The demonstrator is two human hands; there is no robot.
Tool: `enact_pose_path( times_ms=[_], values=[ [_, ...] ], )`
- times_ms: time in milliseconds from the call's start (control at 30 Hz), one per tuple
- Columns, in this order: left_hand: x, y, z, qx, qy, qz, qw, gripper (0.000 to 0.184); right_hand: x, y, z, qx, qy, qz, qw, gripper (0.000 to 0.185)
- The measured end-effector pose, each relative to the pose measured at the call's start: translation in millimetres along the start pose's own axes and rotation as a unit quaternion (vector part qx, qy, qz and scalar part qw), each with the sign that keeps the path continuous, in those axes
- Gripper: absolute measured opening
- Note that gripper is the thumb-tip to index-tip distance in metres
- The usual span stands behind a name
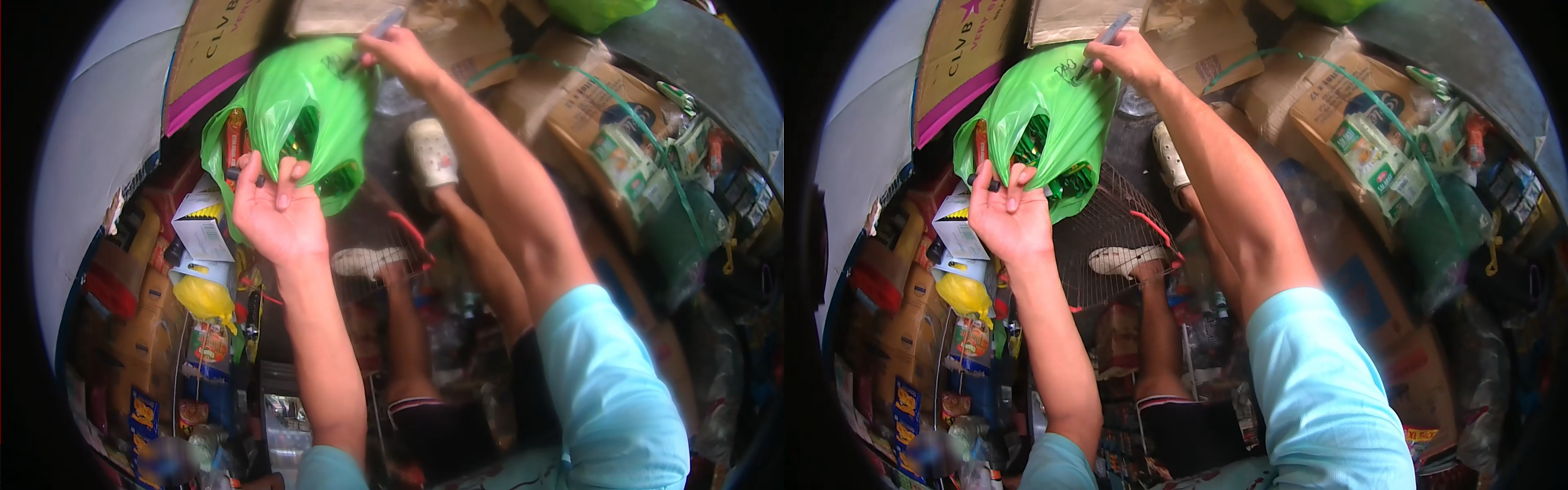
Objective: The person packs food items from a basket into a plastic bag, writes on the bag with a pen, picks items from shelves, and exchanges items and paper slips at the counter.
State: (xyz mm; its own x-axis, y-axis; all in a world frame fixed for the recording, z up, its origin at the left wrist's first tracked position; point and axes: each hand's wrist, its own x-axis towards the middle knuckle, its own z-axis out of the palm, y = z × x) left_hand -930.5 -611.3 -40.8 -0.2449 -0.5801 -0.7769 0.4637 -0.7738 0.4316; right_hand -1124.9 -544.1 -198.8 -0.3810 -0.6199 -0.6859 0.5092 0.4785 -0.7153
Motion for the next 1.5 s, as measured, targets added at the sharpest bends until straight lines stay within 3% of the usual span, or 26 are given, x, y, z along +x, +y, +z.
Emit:
enact_pose_path(
  times_ms=[133, 267, 300, 333, 433, 467, 500, 600, 800, 1000, 1100, 1200, 1267, 1300, 1333, 1400, 1467, 1500],
  values=[
    [-7.5, 6.4, -7.6, 0.029, -0.009, 0.03, 0.999, 0.009, -11.3, -7.7, -9.3, 0.128, 0.033, 0.028, 0.991, 0.018],
    [-49.0, 20.8, 27.0, 0.178, 0.108, 0.05, 0.977, 0.018, -47.7, -35.3, -17.5, 0.263, 0.096, 0.03, 0.96, 0.024],
    [-60.9, 22.1, 27.2, 0.309, 0.103, 0.083, 0.942, 0.024, -61.1, -43.8, -17.9, 0.224, 0.073, 0.033, 0.971, 0.033],
    [-67.2, 25.5, 18.1, 0.402, 0.099, 0.098, 0.905, 0.018, -82.0, -61.0, -11.5, 0.225, 0.05, 0.057, 0.971, 0.034],
    [-101.9, 22.0, 18.2, 0.517, -0.021, 0.076, 0.852, 0.027, -145.7, -100.2, 15.8, 0.207, -0.048, 0.102, 0.972, 0.04],
    [-113.2, 21.1, 19.8, 0.623, -0.037, 0.076, 0.778, 0.029, -165.0, -102.8, 27.3, 0.193, -0.098, 0.098, 0.971, 0.043],
    [-125.2, 18.5, 24.2, 0.638, -0.041, 0.042, 0.767, 0.032, -186.6, -106.0, 35.1, 0.166, -0.138, 0.08, 0.973, 0.043],
    [-143.6, 11.1, 16.0, 0.623, -0.075, 0.088, 0.774, 0.028, -231.8, -90.9, 55.4, 0.182, -0.183, 0.078, 0.963, 0.037],
    [-189.3, 19.2, -15.7, 0.575, -0.072, 0.098, 0.809, 0.011, -293.0, -75.7, 86.8, 0.146, -0.119, 0.09, 0.978, 0.032],
    [-235.2, 53.8, -60.7, 0.525, -0.056, 0.072, 0.846, 0.012, -341.6, -66.4, 137.3, 0.11, -0.077, 0.156, 0.979, 0.027],
    [-245.8, 61.5, -97.2, 0.539, -0.047, 0.089, 0.837, 0.017, -361.7, -52.6, 162.8, 0.094, -0.143, 0.131, 0.977, 0.023],
    [-256.3, 65.2, -145.9, 0.577, -0.074, 0.038, 0.813, 0.019, -379.4, -39.0, 187.8, -0.041, -0.201, 0.049, 0.977, 0.019],
    [-265.0, 56.0, -177.7, 0.49, -0.06, -0.054, 0.868, 0.014, -392.0, -19.1, 198.5, -0.028, -0.198, 0.119, 0.973, 0.012],
    [-271.8, 52.8, -183.2, 0.366, -0.047, -0.081, 0.926, 0.013, -398.7, -9.8, 200.2, -0.03, -0.222, 0.131, 0.966, 0.012],
    [-279.0, 57.9, -193.9, 0.284, -0.076, -0.154, 0.943, 0.019, -404.3, -7.3, 201.6, -0.033, -0.246, 0.142, 0.958, 0.012],
    [-294.0, 76.2, -208.7, 0.179, -0.134, -0.295, 0.929, 0.03, -408.6, -17.4, 202.9, -0.07, -0.332, 0.143, 0.93, 0.013],
    [-302.1, 93.1, -215.6, 0.128, -0.149, -0.308, 0.931, 0.036, -413.1, -12.5, 202.5, -0.08, -0.365, 0.148, 0.916, 0.015],
    [-293.0, 97.6, -226.4, 0.197, -0.18, -0.301, 0.915, 0.042, -411.9, -9.6, 200.4, -0.115, -0.374, 0.148, 0.908, 0.017]
  ],
)
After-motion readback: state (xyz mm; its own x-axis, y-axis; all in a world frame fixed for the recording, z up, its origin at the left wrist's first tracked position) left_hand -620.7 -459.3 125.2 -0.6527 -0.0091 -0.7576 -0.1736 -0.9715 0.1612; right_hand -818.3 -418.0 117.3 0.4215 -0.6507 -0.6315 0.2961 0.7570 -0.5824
